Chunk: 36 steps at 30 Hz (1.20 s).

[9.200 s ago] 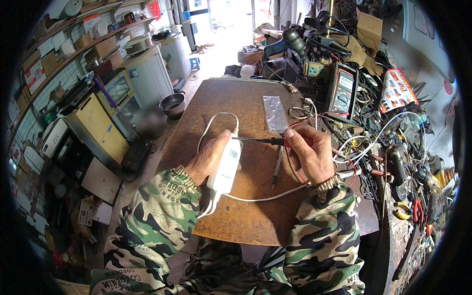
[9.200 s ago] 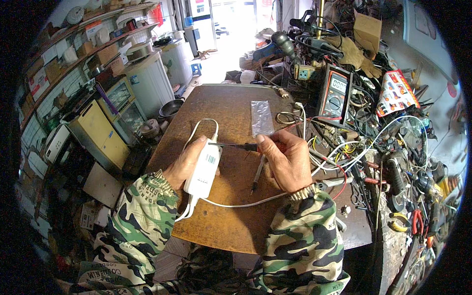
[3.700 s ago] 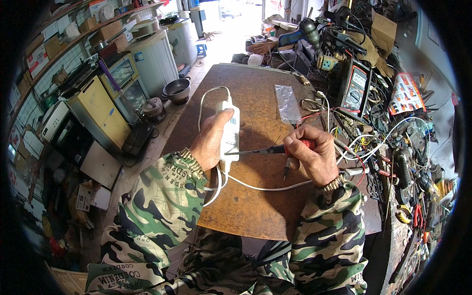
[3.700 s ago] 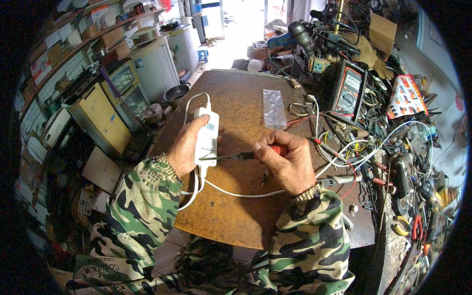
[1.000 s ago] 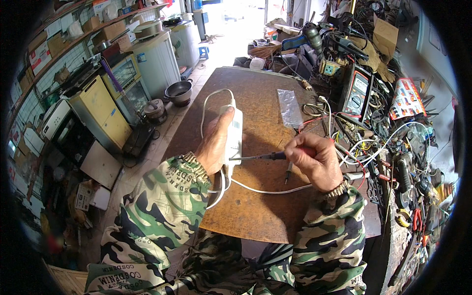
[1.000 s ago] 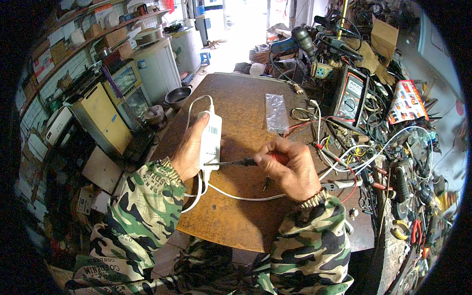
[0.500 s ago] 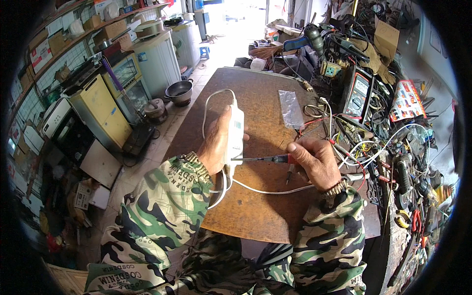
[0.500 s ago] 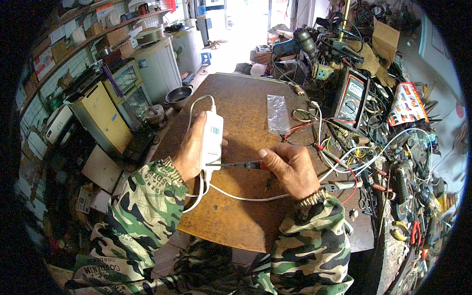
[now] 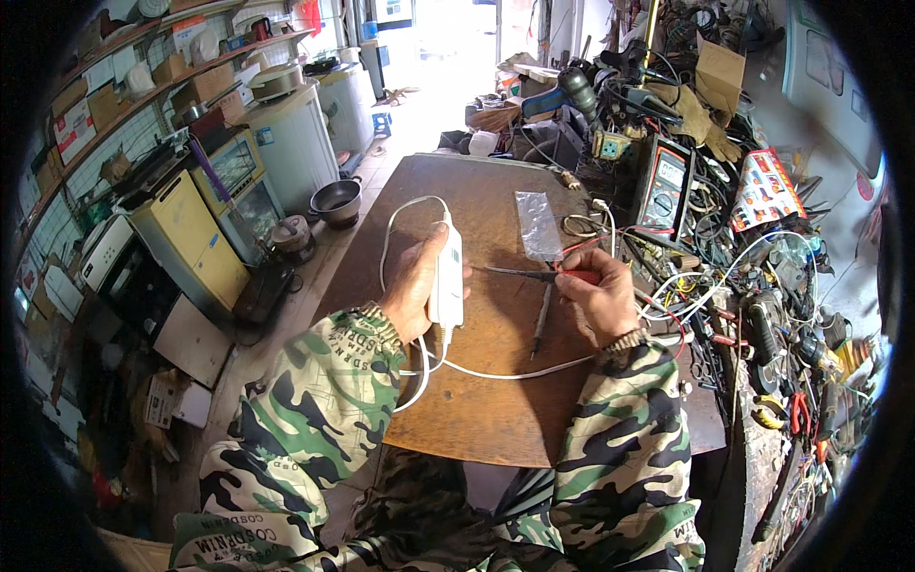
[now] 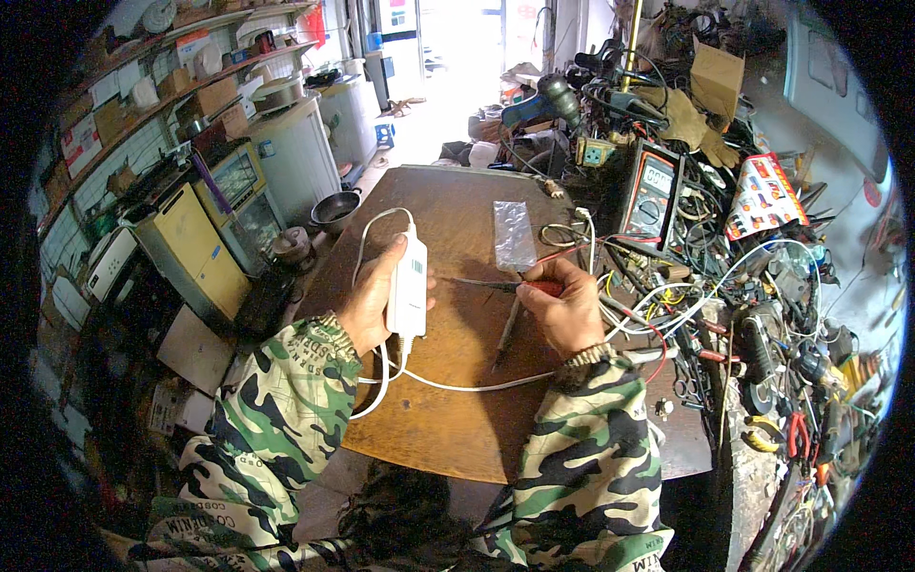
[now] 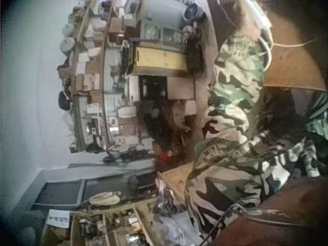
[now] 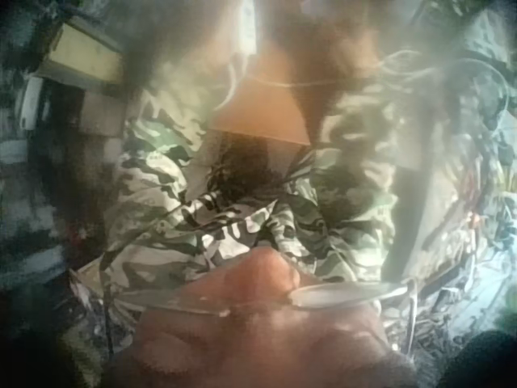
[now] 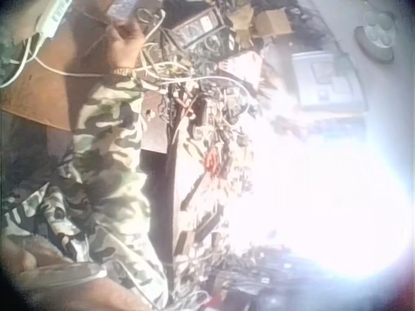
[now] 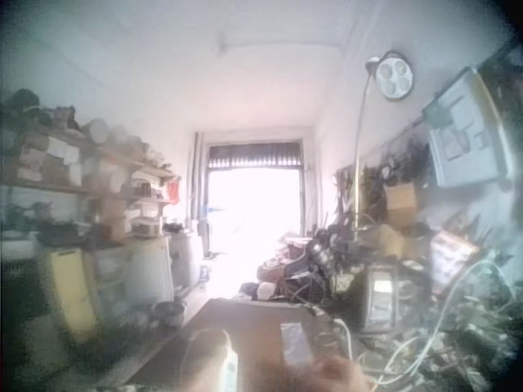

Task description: The person uses a screwdriver to open a white power strip and then uses a multimeter to test the internal circuit board. They repeatedly probe different points on the board with the multimeter leads while holding the device.

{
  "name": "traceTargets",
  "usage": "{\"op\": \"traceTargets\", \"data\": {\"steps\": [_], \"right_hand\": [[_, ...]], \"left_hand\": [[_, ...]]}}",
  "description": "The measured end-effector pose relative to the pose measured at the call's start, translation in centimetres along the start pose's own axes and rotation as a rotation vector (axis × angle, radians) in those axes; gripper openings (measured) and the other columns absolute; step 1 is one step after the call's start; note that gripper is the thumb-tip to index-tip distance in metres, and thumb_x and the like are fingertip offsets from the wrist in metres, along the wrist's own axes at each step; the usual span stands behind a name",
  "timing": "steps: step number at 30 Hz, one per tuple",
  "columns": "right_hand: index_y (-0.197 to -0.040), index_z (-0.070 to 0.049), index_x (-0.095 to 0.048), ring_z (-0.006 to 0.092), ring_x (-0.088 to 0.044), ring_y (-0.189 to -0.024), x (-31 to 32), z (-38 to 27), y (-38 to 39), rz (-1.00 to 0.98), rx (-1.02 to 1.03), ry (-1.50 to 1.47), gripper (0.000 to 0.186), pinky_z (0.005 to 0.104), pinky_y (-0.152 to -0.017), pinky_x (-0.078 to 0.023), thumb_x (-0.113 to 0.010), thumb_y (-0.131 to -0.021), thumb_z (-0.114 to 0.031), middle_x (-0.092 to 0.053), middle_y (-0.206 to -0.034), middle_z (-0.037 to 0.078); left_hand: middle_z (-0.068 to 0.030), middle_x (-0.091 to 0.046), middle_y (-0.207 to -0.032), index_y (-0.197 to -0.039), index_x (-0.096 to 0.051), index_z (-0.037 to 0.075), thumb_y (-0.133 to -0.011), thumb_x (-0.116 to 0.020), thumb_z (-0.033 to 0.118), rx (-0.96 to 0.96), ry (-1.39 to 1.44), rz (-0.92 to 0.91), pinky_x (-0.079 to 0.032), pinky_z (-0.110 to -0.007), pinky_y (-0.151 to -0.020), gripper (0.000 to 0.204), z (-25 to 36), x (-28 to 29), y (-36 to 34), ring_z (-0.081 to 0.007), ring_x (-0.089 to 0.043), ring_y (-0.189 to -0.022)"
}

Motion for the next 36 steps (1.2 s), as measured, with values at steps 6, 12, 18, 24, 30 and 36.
{"op": "traceTargets", "data": {"steps": [6,12,18,24,30,36], "right_hand": [[-0.093,0.0,-0.064,0.0343,-0.065,-0.081,-0.4,-1.0,0.9,0.082,0.322,0.698,0.022,0.0389,-0.072,-0.054,-0.072,-0.074,-0.007,-0.063,-0.087,0.017],[-0.102,0.0,-0.065,0.034,-0.067,-0.086,-4.4,-3.9,2.0,0.02,0.291,0.619,0.032,0.0398,-0.077,-0.053,-0.072,-0.083,-0.025,-0.067,-0.094,0.019],[-0.131,0.009,-0.044,0.0296,-0.065,-0.105,-10.0,-2.8,0.1,-0.384,-0.026,-0.075,0.062,0.0367,-0.092,-0.05,-0.073,-0.088,-0.025,-0.066,-0.111,0.025],[-0.14,0.005,-0.035,0.0267,-0.061,-0.113,-10.7,-2.5,0.5,-0.443,-0.227,-0.37,0.065,0.0373,-0.099,-0.047,-0.071,-0.088,-0.006,-0.063,-0.121,0.024],[-0.136,0.006,-0.043,0.027,-0.061,-0.111,-10.0,-1.0,0.5,-0.414,-0.246,-0.476,0.057,0.0388,-0.1,-0.045,-0.067,-0.086,-0.007,-0.063,-0.121,0.021],[-0.133,0.006,-0.046,0.0286,-0.061,-0.112,-8.7,0.6,0.6,-0.38,-0.36,-0.565,0.048,0.0398,-0.101,-0.045,-0.056,-0.088,-0.003,-0.06,-0.124,0.019]], "left_hand": [[-0.0065,-0.063,-0.088,-0.102,-0.061,0.006,-0.085,-0.074,0.04,-0.049,-0.074,-0.052,-0.057,-0.031,-0.066,0.041,-0.3,-1.4,-1.0,-0.0154,-0.064,-0.08],[-0.0011,-0.059,-0.083,-0.101,-0.061,0.005,-0.082,-0.078,0.037,-0.132,-0.218,0.002,-0.049,-0.024,-0.061,0.041,0.9,-1.3,0.1,-0.0099,-0.058,-0.073],[-0.0092,-0.062,-0.099,-0.111,-0.058,-0.005,-0.081,-0.077,0.048,-0.172,-0.193,-0.066,-0.05,-0.028,-0.076,0.064,0.9,-1.8,0.3,-0.0148,-0.059,-0.09],[-0.0048,-0.06,-0.096,-0.109,-0.061,0.0,-0.086,-0.073,0.046,-0.161,-0.242,-0.08,-0.051,-0.026,-0.072,0.053,1.5,-2.2,1.1,-0.0117,-0.059,-0.086],[-0.002,-0.062,-0.088,-0.1,-0.064,0.003,-0.097,-0.055,0.047,-0.118,-0.135,-0.177,-0.05,-0.024,-0.066,0.045,1.1,-1.5,0.7,-0.0082,-0.059,-0.079],[-0.0032,-0.066,-0.088,-0.104,-0.063,0.005,-0.099,-0.05,0.047,-0.099,-0.137,-0.196,-0.054,-0.026,-0.06,0.045,1.0,-1.1,-0.3,-0.0096,-0.063,-0.072]]}}
Point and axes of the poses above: each hand's wrist, its own y-axis away from the middle knuckle, its own x-axis out of the back of the hand, z = x × y, the point moved 5 cm from there along -y, towards the middle knuckle
